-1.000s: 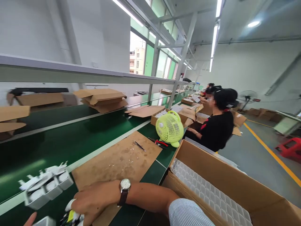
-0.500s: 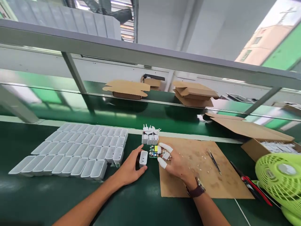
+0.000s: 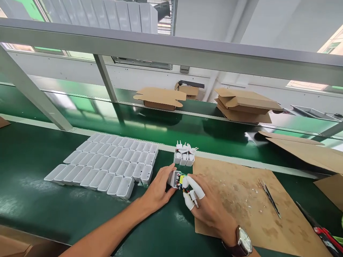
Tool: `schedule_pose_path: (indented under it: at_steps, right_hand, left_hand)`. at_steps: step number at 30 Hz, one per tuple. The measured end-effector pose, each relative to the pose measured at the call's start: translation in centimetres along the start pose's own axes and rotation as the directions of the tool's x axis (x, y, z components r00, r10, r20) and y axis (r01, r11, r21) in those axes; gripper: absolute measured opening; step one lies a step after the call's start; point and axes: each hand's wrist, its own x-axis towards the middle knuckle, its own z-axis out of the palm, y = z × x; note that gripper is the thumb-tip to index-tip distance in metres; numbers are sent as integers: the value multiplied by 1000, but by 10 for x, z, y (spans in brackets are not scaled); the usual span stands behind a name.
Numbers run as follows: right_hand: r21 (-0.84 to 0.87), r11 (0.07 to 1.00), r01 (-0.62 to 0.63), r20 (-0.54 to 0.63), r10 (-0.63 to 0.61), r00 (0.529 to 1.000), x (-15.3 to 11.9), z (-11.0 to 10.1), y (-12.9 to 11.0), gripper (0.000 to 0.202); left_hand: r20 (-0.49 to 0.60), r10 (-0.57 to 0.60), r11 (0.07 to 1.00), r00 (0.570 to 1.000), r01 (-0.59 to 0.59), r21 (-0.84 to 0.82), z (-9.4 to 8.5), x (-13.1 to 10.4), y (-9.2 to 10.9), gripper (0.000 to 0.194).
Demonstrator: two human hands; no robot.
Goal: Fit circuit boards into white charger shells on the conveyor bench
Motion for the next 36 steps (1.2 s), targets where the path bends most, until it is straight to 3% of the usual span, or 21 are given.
schedule_pose_path:
  at_steps: [17, 23, 36]
  right_hand:
    - [41, 997, -63, 72, 60, 996, 2, 0, 0, 64]
    - [57, 994, -92, 111, 85, 990, 4, -2, -2, 69]
    - [94, 991, -93, 73, 87, 994, 2, 0, 3, 80]
  left_hand:
    - [38, 84, 995, 996, -86, 58, 1, 0, -1, 81]
    - [54, 83, 995, 995, -86, 52, 0, 1, 1, 81]
    - [59, 77, 995, 995, -80, 65, 0, 1, 2, 80]
